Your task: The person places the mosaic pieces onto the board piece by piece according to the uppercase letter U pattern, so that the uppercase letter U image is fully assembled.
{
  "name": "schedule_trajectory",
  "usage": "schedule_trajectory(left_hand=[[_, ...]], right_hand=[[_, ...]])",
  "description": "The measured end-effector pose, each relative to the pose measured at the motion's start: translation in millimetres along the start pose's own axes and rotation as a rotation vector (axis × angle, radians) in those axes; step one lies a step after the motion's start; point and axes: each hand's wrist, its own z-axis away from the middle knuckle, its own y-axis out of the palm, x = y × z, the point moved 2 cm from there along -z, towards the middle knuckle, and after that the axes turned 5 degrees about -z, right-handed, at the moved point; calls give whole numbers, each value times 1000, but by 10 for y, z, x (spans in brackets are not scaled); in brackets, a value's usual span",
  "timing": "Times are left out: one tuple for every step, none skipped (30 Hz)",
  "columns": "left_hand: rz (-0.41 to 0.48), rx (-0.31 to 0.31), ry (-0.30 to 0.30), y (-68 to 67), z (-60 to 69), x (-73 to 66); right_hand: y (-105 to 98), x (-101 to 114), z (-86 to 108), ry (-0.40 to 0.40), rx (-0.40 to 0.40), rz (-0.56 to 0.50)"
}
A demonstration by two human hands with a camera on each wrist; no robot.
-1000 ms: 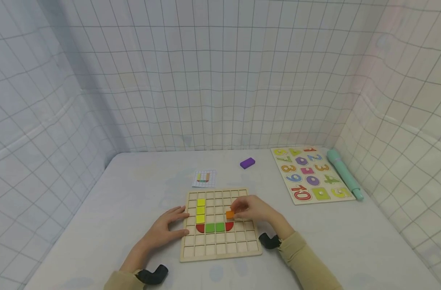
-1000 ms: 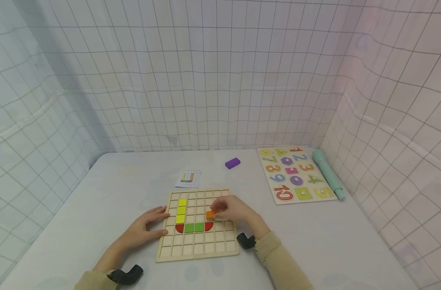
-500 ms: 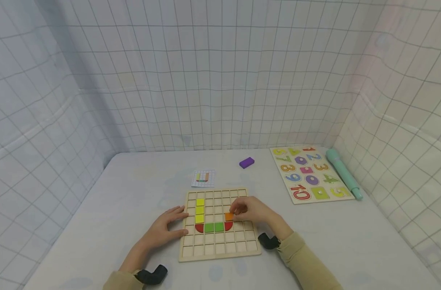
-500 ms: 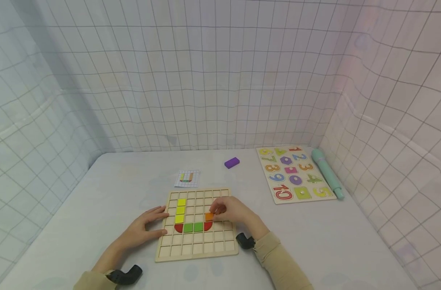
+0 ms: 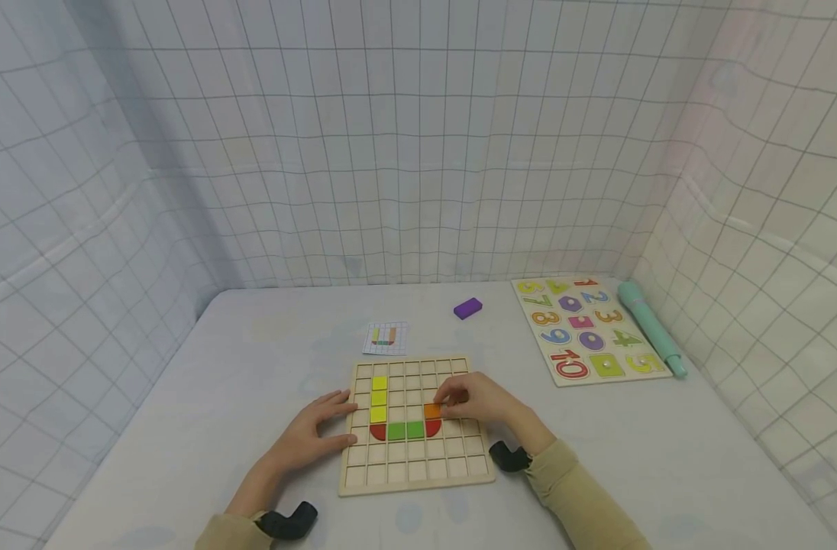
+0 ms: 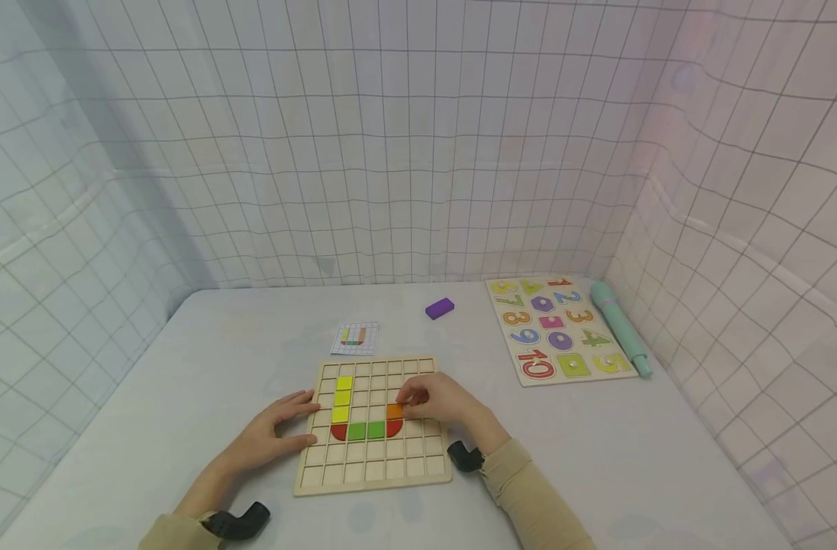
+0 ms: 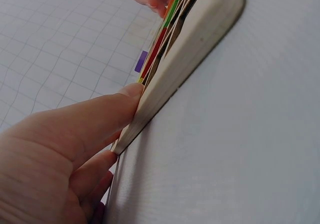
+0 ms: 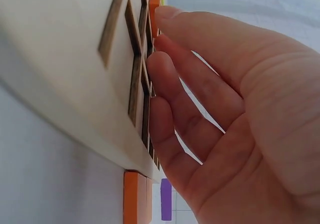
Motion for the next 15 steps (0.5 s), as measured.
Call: schedule_trajectory(left_hand=[[0, -1, 1, 0, 0, 1], [-1, -1, 2, 2, 0, 2], [-1, 0, 2, 2, 0, 3], [0, 0, 2, 3, 0, 3], [-1, 1, 1, 3, 0, 4], [-2, 2, -1, 3, 0, 4], [-2, 3, -4, 3, 0, 5], [-4, 4, -6, 2, 1, 5], [-5, 5, -8, 0, 0, 4], [-3, 5, -11, -1, -1, 2], [-3, 6, -13, -2, -1, 0], [-1, 6, -16, -4, -2, -1], [0, 7, -18, -5, -2, -1], [0, 7, -19, -5, -3, -1], [1, 9, -20, -5, -3, -1]], right_hand=[[-1, -2, 3, 3, -3, -2], [-3, 1, 6, 6, -5, -5], [-3, 2, 8, 8, -7, -7], [-4, 4, 10, 10, -9, -7], [-5, 2, 9, 10, -9, -5], [-4, 5, 9, 12, -8, -6], [-5, 6, 8, 12, -9, 1], [-5, 10, 7, 11, -9, 8], [-5, 13, 5, 11, -9, 18], [-6, 17, 4, 12, -9, 28], [-7, 19, 1, 12, -9, 39], [-6, 29, 1, 15, -9, 47], [-7, 35, -1, 16, -10, 57], [-7, 40, -2, 17, -10, 66], [-6, 45, -3, 19, -10, 71]])
